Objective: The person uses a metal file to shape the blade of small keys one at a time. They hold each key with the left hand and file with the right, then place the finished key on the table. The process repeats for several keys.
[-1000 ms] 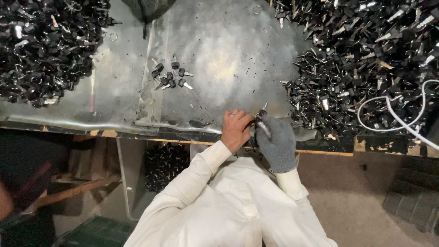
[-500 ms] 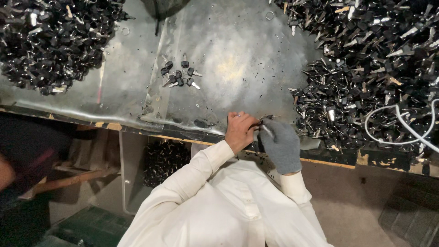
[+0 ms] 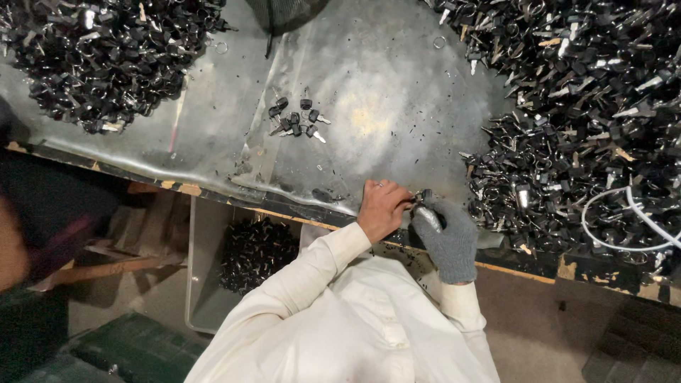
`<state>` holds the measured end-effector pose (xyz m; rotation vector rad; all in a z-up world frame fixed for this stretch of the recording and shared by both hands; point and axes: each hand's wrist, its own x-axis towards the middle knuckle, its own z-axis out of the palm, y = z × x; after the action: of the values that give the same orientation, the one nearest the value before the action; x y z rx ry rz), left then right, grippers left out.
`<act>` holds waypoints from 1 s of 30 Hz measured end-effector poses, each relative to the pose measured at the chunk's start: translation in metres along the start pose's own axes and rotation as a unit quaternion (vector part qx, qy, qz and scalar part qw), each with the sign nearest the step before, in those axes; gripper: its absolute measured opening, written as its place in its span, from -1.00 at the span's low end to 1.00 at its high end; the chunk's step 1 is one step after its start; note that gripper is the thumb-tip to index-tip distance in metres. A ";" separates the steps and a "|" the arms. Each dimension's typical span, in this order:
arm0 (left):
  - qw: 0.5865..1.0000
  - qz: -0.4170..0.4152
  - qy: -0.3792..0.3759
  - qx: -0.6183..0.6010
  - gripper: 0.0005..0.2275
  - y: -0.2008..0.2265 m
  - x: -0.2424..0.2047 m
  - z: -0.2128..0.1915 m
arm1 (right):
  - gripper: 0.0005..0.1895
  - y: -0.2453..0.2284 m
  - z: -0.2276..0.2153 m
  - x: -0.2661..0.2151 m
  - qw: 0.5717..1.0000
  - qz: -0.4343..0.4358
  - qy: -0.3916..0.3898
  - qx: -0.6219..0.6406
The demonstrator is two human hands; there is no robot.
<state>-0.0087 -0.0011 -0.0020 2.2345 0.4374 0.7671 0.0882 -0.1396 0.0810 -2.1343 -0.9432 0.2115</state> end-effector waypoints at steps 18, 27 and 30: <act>0.996 0.064 -0.043 0.044 -0.57 -0.009 -0.002 -0.002 | -0.74 -0.034 0.010 0.003 0.979 -0.111 0.018 -0.172; 0.992 0.071 -0.099 0.044 -0.57 -0.010 -0.010 -0.005 | -0.83 -0.038 0.008 0.000 0.985 -0.055 -0.022 -0.163; 0.993 0.070 -0.072 0.055 -0.58 0.002 -0.014 -0.007 | -0.80 -0.030 0.000 0.020 0.992 0.013 -0.094 -0.082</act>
<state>-0.0236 -0.0063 -0.0019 2.4261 0.2611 0.6606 0.0857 -0.1135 0.1057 -2.3089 -1.0731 0.3656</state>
